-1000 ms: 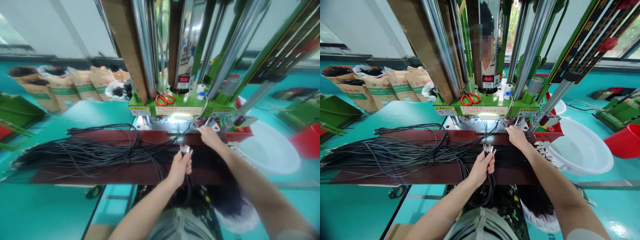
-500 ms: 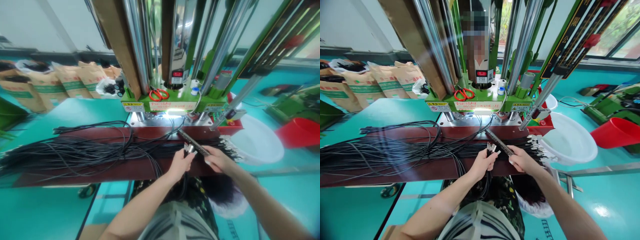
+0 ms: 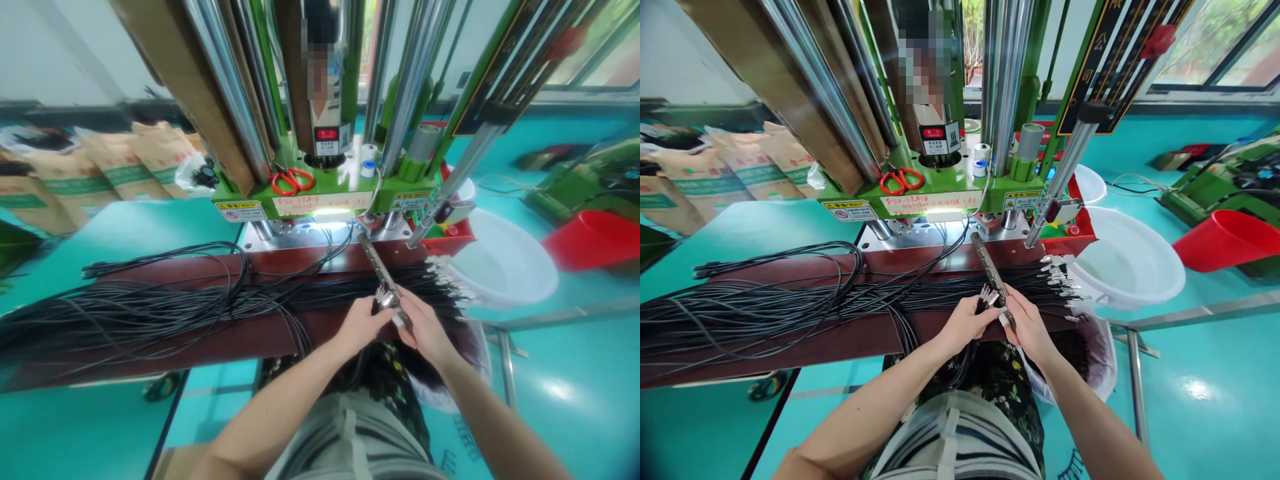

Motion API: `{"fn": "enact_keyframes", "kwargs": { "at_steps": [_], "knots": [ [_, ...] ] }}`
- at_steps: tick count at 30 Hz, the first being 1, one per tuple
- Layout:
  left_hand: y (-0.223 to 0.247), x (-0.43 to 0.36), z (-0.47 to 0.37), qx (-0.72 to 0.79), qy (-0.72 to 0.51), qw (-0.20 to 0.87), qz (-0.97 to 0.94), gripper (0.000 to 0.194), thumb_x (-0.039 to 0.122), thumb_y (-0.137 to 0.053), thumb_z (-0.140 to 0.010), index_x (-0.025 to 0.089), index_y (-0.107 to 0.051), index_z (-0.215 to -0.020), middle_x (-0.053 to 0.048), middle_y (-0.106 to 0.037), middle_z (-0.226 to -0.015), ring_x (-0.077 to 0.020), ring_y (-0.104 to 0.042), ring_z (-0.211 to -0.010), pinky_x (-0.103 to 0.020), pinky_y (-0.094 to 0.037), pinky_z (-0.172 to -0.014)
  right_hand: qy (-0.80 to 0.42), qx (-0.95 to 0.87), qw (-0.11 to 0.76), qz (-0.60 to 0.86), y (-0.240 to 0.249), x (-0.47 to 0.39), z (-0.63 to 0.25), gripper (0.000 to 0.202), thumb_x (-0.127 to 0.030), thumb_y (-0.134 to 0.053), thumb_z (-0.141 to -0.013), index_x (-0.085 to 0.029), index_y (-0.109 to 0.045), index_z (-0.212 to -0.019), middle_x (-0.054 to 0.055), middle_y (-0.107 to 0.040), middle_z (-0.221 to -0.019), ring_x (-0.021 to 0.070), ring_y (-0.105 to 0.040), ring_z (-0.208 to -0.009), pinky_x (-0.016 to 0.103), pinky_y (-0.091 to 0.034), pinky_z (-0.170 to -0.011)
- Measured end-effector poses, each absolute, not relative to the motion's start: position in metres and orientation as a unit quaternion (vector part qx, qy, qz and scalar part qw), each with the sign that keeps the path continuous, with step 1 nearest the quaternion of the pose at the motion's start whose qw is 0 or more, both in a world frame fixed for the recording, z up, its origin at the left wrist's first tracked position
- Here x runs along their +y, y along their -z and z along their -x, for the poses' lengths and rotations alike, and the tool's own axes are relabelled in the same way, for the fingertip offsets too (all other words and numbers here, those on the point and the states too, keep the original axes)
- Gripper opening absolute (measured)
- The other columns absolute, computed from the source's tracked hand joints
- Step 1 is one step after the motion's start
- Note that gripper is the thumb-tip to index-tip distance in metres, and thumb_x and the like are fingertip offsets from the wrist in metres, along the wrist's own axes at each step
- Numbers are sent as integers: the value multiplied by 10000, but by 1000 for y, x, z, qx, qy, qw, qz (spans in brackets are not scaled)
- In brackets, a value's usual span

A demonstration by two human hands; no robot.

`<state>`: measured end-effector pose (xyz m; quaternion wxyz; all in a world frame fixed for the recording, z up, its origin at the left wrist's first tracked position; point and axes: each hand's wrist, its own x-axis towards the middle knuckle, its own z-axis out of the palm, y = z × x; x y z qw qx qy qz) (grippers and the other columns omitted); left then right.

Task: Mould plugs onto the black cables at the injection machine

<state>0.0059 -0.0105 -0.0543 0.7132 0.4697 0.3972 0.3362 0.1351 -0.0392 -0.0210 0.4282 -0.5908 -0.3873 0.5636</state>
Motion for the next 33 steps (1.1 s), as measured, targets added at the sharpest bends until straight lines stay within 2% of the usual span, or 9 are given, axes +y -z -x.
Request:
{"fn": "enact_keyframes", "kwargs": {
  "at_steps": [4,7,10,12,15,20,28,33],
  "knots": [
    [54,-11,-4,395,-339,706,-480,260,389,-582,-722,154,-479,-684,76,-389,-443,-37,-309,-355,-173,-249,-361,-524,-415,397,629,15,-43,-129,546,-453,-501,-821,-171,-435,-1284,-61,-460,-463,45,-328,-305,157,-220,-293],
    [51,-9,-2,400,-367,715,-440,294,456,-505,-770,164,-471,-754,77,-380,-473,-41,-308,-361,-168,-234,-353,-546,-386,429,607,16,-43,-130,504,-445,-503,-825,-186,-456,-1255,-67,-444,-475,39,-315,-308,155,-204,-294],
    [47,-5,1,410,-386,732,-384,290,480,-472,-784,195,-426,-815,106,-313,-479,-32,-235,-347,-155,-175,-348,-561,-351,464,589,21,-43,-134,483,-421,-521,-825,-211,-449,-1253,-82,-417,-475,31,-291,-301,151,-183,-295],
    [47,-4,1,410,-373,734,-393,292,456,-545,-742,195,-416,-769,109,-307,-473,-24,-218,-352,-156,-162,-359,-567,-348,467,582,23,-43,-136,471,-407,-522,-831,-215,-449,-1255,-81,-420,-481,28,-291,-302,150,-184,-298],
    [48,-3,0,413,-366,712,-434,334,437,-631,-670,172,-429,-666,88,-360,-470,-27,-272,-386,-169,-210,-390,-571,-371,455,574,24,-43,-138,457,-399,-509,-841,-203,-463,-1251,-66,-450,-497,28,-299,-304,154,-197,-294],
    [49,-2,-1,422,-373,700,-439,344,445,-642,-650,162,-447,-624,79,-379,-466,-39,-311,-408,-180,-244,-415,-564,-392,434,582,21,-42,-137,486,-420,-507,-832,-182,-469,-1254,-51,-477,-518,29,-296,-308,155,-197,-284],
    [52,-4,-1,416,-380,698,-443,296,420,-570,-728,169,-430,-656,94,-353,-440,-28,-273,-354,-171,-226,-372,-517,-432,384,631,20,-45,-130,544,-469,-511,-813,-207,-450,-1286,-29,-519,-573,45,-370,-351,160,-269,-299],
    [45,-2,5,436,-419,706,-369,281,464,-441,-803,185,-450,-772,106,-296,-445,-37,-253,-318,-157,-180,-312,-548,-378,434,607,24,-45,-135,475,-417,-542,-815,-220,-483,-1244,-65,-447,-521,29,-313,-325,147,-222,-284]
  ]
}}
